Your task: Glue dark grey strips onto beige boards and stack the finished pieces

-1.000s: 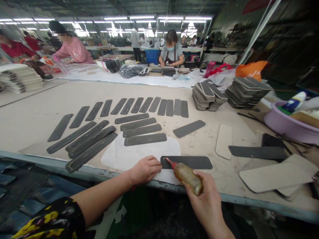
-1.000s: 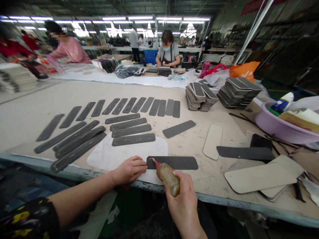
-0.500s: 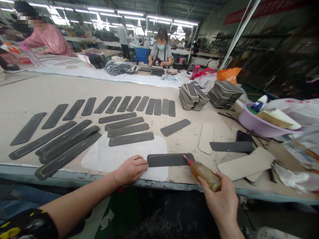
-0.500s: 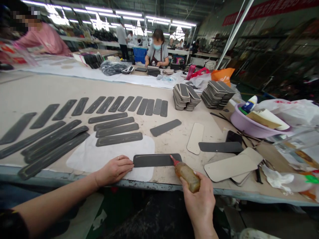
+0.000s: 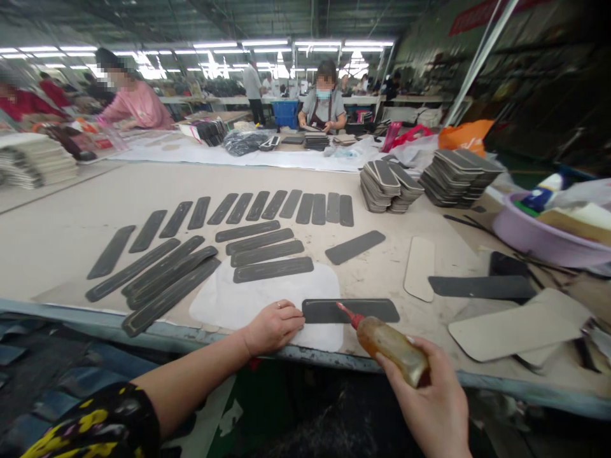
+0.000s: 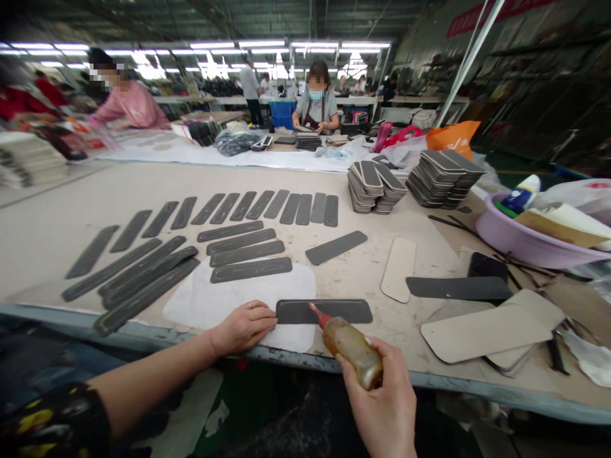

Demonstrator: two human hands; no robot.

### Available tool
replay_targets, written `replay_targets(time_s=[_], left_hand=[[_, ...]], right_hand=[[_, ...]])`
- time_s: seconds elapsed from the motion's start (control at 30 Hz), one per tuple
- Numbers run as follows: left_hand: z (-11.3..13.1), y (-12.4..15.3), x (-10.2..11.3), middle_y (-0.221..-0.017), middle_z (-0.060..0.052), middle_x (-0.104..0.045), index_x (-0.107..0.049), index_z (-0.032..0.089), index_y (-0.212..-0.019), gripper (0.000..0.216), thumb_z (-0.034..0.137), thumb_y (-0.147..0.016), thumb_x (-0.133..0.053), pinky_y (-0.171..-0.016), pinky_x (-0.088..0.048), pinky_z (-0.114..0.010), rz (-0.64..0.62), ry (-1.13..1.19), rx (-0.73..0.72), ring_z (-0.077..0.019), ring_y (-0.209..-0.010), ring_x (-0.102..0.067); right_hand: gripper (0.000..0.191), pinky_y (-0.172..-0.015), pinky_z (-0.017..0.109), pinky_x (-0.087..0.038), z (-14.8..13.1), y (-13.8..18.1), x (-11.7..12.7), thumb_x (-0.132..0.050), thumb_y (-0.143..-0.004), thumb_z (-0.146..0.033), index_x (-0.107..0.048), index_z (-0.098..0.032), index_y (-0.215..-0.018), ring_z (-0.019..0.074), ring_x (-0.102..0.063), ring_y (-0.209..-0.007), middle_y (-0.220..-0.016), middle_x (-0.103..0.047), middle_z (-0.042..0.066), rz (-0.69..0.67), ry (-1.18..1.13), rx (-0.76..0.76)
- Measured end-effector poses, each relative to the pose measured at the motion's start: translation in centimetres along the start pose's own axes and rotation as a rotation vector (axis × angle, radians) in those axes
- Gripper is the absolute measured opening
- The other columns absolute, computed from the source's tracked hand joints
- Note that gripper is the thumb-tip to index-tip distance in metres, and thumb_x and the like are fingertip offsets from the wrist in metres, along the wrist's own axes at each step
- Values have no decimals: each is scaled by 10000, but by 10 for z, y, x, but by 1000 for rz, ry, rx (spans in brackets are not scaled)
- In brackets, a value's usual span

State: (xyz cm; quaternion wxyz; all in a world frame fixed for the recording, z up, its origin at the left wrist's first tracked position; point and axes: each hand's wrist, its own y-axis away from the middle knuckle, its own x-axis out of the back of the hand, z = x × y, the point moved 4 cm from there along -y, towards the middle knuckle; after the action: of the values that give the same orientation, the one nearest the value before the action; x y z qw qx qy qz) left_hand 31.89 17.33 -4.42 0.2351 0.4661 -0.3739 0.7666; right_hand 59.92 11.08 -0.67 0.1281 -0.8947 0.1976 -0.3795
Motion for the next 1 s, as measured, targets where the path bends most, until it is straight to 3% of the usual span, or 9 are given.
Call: replay_targets(time_s=[0.2,0.37,0.73,1.0], left_hand=[[3,-2,2,-935,-98,-660,-640,164,-1006,252,189,-921,-403,-849,-470,-347,-26,-20,-2,-187,-883,-587],[4,-3,3,-924,-95,-651,-632,152,-987,231,164,-912,-415,-842,-455,-337,-22,-38,-17,-187,-879,-575],[1,0,0,-961,-90,-645,-636,158,-1031,219,162,-889,-468,-828,-488,-343,0,-69,-38,-188,-896,-564],[-2,1,-1,-1023,-96,-630,-654,162,-1031,222,154,-882,-489,-855,-509,-342,42,-68,-25,-184,-932,-578]], right_hand=[[334,-720,332,-484,-31,6,-40,-644,-772,-392,-507,-212,-1018,219,-575,-837,-943,-574,55,-131,-113,152],[287,-745,338,-482,-39,8,-45,-634,-791,-351,-508,-218,-1012,213,-564,-848,-928,-558,49,-146,-109,184],[277,-737,312,-486,-28,19,-17,-631,-794,-320,-506,-222,-1021,198,-570,-835,-919,-565,39,-152,-69,132],[368,-739,338,-480,33,3,31,-629,-756,-457,-530,-201,-1002,221,-583,-825,-926,-587,53,69,171,-16]])
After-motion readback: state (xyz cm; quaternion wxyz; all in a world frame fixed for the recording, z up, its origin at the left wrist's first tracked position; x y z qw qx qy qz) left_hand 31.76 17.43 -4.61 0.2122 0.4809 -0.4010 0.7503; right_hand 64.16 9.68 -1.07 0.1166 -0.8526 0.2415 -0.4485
